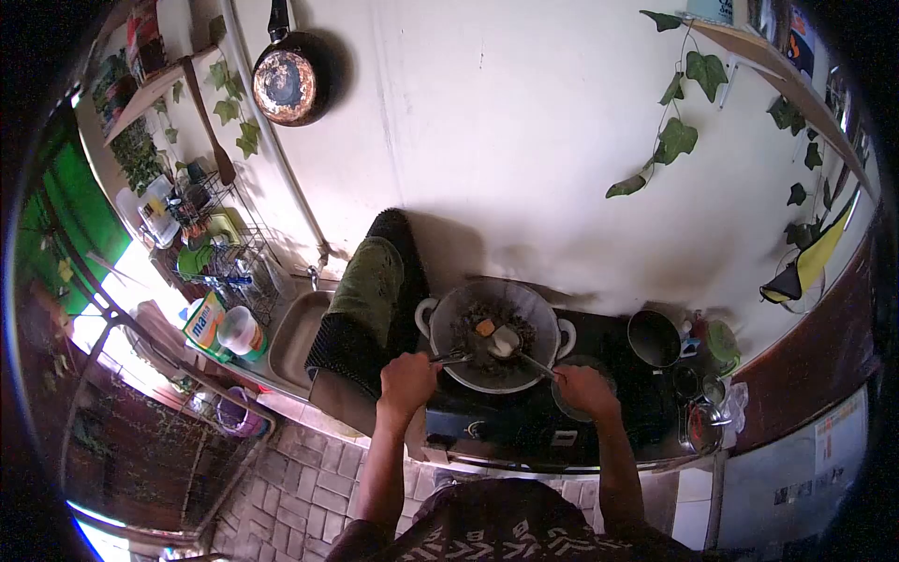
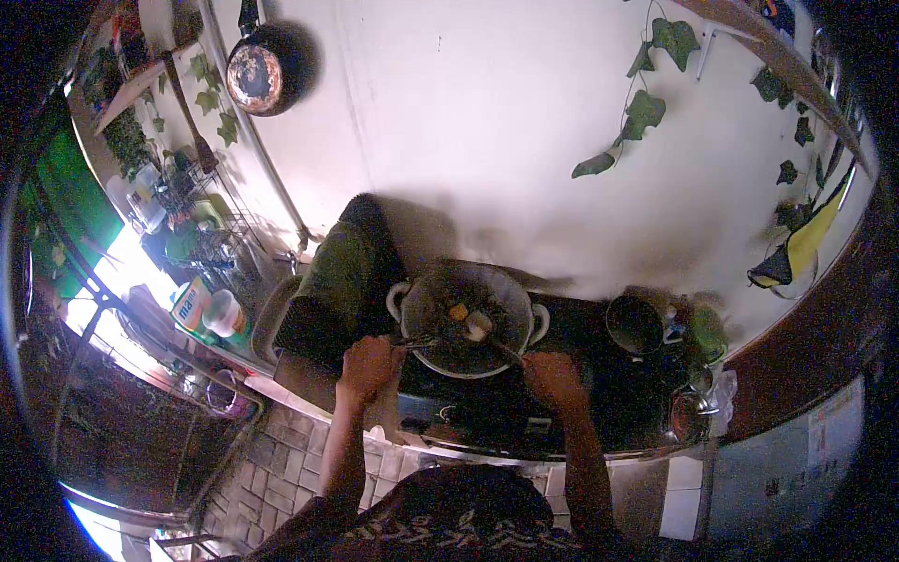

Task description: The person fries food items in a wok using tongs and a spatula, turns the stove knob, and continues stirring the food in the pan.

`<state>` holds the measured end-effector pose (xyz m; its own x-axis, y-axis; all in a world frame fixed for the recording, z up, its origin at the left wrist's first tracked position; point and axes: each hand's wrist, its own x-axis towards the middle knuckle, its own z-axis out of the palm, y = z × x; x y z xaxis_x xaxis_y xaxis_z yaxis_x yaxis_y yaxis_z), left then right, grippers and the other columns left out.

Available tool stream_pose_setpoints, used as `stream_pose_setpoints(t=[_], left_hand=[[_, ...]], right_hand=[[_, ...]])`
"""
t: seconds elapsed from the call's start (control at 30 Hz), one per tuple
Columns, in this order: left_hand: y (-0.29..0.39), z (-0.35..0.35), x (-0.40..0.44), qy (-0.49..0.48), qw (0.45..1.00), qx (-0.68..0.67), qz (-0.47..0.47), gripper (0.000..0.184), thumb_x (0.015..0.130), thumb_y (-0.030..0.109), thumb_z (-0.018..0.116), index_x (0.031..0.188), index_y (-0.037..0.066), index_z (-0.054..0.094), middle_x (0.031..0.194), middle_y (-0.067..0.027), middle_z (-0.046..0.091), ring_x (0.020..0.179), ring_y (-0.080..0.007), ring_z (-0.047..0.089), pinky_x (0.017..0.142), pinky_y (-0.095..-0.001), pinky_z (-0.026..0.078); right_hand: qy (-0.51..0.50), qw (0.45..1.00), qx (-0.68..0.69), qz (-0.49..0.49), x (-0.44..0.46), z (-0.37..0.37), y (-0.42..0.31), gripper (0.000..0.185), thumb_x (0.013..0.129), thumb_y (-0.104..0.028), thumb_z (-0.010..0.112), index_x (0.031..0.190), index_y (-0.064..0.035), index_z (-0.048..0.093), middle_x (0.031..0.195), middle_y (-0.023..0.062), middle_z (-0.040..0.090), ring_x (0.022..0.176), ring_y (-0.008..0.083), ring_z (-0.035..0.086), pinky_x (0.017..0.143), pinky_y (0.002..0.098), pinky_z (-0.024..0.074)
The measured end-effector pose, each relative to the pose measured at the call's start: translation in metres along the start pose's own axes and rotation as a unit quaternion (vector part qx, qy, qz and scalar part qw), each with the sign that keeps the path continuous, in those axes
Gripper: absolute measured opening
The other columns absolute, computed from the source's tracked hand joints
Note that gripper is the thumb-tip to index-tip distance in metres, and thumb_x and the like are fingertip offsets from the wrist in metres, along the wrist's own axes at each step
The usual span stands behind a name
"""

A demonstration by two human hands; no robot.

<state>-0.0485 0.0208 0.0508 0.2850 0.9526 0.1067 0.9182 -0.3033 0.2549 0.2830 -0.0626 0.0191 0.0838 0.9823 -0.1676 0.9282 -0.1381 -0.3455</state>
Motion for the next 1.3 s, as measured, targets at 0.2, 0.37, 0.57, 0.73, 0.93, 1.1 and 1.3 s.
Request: stream_pose_setpoints(t=[0.2, 0.37, 0.57, 0.73, 0.93, 1.1, 1.3], left_hand=[[0.000, 0.000, 0.003, -0.010, 1.000, 0.008, -0.003, 0.038, 0.093, 0.039, 0.067, 0.086, 0.002, 0.074, 0.083, -0.0230, 0.072, 0.081, -0.0406, 0.073, 0.071, -0.0499, 0.059], [0.002, -0.002, 0.005, -0.021, 1.000, 0.002, -0.006, 0.038, 0.093, 0.039, 0.067, 0.085, 0.003, 0.074, 0.083, -0.0227, 0.072, 0.082, -0.0407, 0.073, 0.071, -0.0498, 0.059], [0.001, -0.006, 0.000, -0.032, 0.999, 0.003, -0.021, 0.038, 0.094, 0.039, 0.066, 0.085, 0.003, 0.073, 0.084, -0.0227, 0.072, 0.083, -0.0405, 0.073, 0.072, -0.0499, 0.059], [-0.002, -0.008, -0.002, -0.037, 0.999, 0.010, -0.028, 0.037, 0.094, 0.038, 0.065, 0.088, 0.003, 0.073, 0.085, -0.0231, 0.072, 0.083, -0.0405, 0.073, 0.072, -0.0503, 0.058], [0.001, -0.008, -0.002, -0.028, 0.999, -0.002, -0.027, 0.037, 0.094, 0.038, 0.065, 0.089, 0.002, 0.073, 0.087, -0.0242, 0.072, 0.084, -0.0411, 0.072, 0.073, -0.0500, 0.058], [0.002, -0.007, 0.001, -0.040, 0.999, 0.011, -0.022, 0.038, 0.095, 0.039, 0.065, 0.090, 0.002, 0.073, 0.086, -0.0237, 0.072, 0.083, -0.0413, 0.072, 0.073, -0.0506, 0.058], [0.007, -0.012, 0.000, -0.037, 0.999, -0.004, -0.027, 0.038, 0.095, 0.039, 0.064, 0.091, 0.002, 0.073, 0.086, -0.0234, 0.072, 0.084, -0.0415, 0.072, 0.074, -0.0505, 0.059]], right_hand=[[-0.007, 1.000, -0.003, -0.011, 0.021, 0.014, 0.001, 0.033, 0.100, -0.029, 0.051, 0.111, -0.0037, 0.069, 0.108, 0.0234, 0.070, 0.101, 0.0450, 0.065, 0.089, 0.0538, 0.0514], [-0.021, 0.998, 0.029, -0.049, 0.050, 0.037, 0.019, 0.041, 0.105, -0.036, 0.041, 0.114, -0.0056, 0.068, 0.114, 0.0200, 0.071, 0.106, 0.0424, 0.067, 0.095, 0.0567, 0.0505], [-0.021, 0.994, 0.106, -0.021, 0.046, 0.015, 0.004, 0.036, 0.101, -0.027, 0.053, 0.123, -0.0035, 0.067, 0.114, 0.0232, 0.070, 0.108, 0.0407, 0.066, 0.095, 0.0470, 0.0509], [0.014, 0.996, 0.080, -0.035, 0.036, -0.009, -0.006, 0.035, 0.100, -0.027, 0.055, 0.121, -0.0028, 0.068, 0.109, 0.0235, 0.071, 0.104, 0.0405, 0.068, 0.091, 0.0468, 0.0527], [0.012, 0.994, 0.105, 0.016, 0.025, -0.033, -0.020, 0.033, 0.100, -0.027, 0.056, 0.117, -0.0023, 0.069, 0.106, 0.0240, 0.071, 0.098, 0.0416, 0.069, 0.087, 0.0471, 0.0542], [0.119, 0.988, 0.083, -0.052, 0.037, -0.012, 0.001, 0.032, 0.100, -0.028, 0.056, 0.116, -0.0029, 0.068, 0.101, 0.0240, 0.071, 0.092, 0.0435, 0.069, 0.083, 0.0509, 0.0540], [0.068, 0.997, 0.034, 0.003, 0.030, -0.011, -0.012, 0.032, 0.100, -0.028, 0.056, 0.119, -0.0053, 0.067, 0.102, 0.0240, 0.071, 0.093, 0.0441, 0.068, 0.083, 0.0531, 0.0535]])
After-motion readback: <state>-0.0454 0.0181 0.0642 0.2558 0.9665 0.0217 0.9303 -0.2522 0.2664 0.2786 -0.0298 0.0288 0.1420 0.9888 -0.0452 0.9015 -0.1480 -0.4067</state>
